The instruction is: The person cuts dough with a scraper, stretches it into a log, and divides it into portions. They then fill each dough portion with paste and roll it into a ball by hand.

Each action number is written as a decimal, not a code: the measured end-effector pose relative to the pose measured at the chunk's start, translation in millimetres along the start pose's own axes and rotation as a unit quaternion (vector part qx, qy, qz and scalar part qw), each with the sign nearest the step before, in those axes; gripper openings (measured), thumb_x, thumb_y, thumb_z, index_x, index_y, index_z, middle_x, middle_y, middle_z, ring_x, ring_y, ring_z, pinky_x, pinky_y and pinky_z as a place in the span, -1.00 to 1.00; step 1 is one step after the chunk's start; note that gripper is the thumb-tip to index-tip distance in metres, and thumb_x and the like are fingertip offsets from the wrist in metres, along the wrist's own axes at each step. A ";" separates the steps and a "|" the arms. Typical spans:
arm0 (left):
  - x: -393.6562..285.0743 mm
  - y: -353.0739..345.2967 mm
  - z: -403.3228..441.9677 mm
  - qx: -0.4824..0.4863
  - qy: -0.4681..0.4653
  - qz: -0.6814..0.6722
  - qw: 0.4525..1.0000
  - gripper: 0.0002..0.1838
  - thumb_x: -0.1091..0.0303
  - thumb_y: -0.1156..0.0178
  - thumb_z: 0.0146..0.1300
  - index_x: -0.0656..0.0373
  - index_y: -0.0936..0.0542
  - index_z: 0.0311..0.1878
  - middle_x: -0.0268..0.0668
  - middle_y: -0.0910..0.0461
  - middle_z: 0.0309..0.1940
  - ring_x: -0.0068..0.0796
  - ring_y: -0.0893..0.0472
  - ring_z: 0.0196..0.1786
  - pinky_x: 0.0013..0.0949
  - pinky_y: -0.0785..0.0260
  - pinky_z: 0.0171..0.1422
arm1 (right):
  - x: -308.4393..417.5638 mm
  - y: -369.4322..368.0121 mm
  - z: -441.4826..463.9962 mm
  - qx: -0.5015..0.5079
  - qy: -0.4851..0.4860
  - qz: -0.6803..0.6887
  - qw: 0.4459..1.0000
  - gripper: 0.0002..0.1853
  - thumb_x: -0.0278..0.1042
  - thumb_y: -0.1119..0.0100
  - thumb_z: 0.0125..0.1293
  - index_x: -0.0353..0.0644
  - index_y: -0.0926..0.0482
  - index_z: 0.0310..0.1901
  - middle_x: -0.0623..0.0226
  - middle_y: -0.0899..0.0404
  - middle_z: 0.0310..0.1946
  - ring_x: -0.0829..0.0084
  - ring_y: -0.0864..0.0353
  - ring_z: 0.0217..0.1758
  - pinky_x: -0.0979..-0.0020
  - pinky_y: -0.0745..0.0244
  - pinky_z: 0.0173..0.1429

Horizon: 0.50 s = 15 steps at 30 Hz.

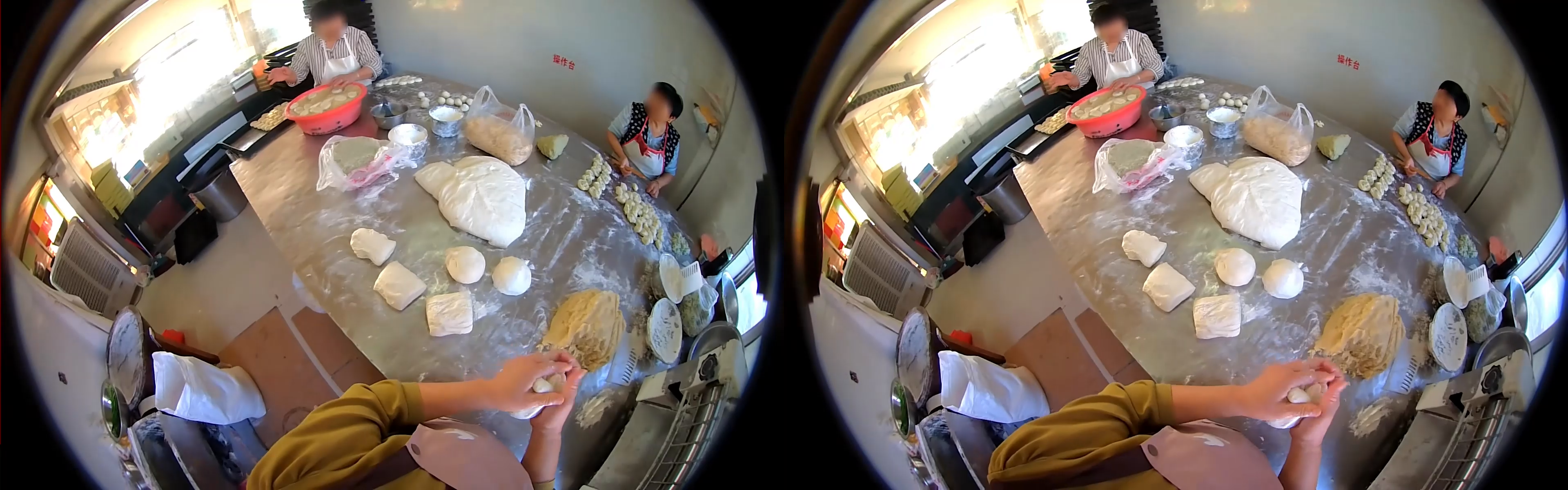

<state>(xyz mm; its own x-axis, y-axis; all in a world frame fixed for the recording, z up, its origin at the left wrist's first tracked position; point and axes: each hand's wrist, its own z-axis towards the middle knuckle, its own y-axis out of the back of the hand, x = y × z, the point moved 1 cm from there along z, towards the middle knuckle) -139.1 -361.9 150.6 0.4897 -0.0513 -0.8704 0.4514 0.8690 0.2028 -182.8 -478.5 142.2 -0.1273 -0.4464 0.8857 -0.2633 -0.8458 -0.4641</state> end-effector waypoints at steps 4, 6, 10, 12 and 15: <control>-5.6 -0.2 -7.1 -0.008 0.045 0.039 0.998 -0.76 0.21 -0.38 0.19 0.14 -0.66 -0.18 -0.19 -0.65 -0.28 -0.09 -0.64 -0.21 -0.19 -0.46 -0.15 | -2.3 8.7 3.3 -0.006 -0.062 0.072 0.995 -0.15 0.44 0.31 0.43 -0.21 -0.14 0.42 0.04 -0.28 0.31 0.16 -0.29 0.36 0.15 -0.18 0.43; -2.9 -4.4 -7.9 -0.047 0.034 0.055 0.997 -0.76 0.18 -0.40 0.16 0.13 -0.66 -0.25 -0.25 -0.62 -0.41 -0.12 -0.60 -0.33 -0.18 -0.42 -0.24 | -1.6 8.7 1.8 0.025 -0.112 0.077 0.990 -0.13 0.44 0.33 0.42 -0.22 -0.14 0.43 0.03 -0.29 0.32 0.16 -0.31 0.35 0.17 -0.20 0.43; -3.1 -5.0 -10.1 0.036 0.064 0.021 0.997 -0.56 0.01 -0.43 0.11 0.14 -0.64 -0.10 -0.18 -0.63 -0.26 -0.08 -0.61 -0.17 -0.16 -0.43 -0.11 | -10.2 20.4 2.3 0.089 -0.115 0.056 0.988 -0.13 0.44 0.35 0.43 -0.21 -0.12 0.45 0.11 -0.33 0.31 0.22 -0.32 0.36 0.22 -0.18 0.45; -17.1 -3.3 -4.4 -0.085 -0.053 0.034 0.994 -0.36 -0.11 -0.43 0.06 0.15 -0.58 0.07 -0.10 -0.59 -0.09 -0.02 -0.55 0.02 -0.12 -0.38 0.05 | -8.3 17.9 2.3 0.098 -0.088 0.032 0.991 -0.13 0.44 0.35 0.43 -0.19 -0.09 0.47 0.14 -0.30 0.34 0.24 -0.29 0.39 0.21 -0.12 0.49; -9.8 -8.6 -6.9 -0.104 -0.102 0.123 0.982 -0.14 -0.23 -0.39 0.02 0.16 -0.44 0.28 -0.02 -0.49 0.14 0.06 -0.41 0.24 -0.03 -0.25 0.26 | -10.7 21.6 12.6 0.080 -0.080 0.053 0.992 -0.13 0.46 0.36 0.41 -0.07 -0.05 0.50 0.13 -0.24 0.39 0.22 -0.19 0.45 0.19 -0.08 0.52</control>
<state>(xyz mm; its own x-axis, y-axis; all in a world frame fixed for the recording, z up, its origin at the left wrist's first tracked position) -152.9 -365.5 154.2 0.7137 0.0940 -0.6941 0.1489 0.9480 0.2814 -175.1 -495.7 122.5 0.0104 -0.5652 0.8249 -0.1006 -0.8213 -0.5615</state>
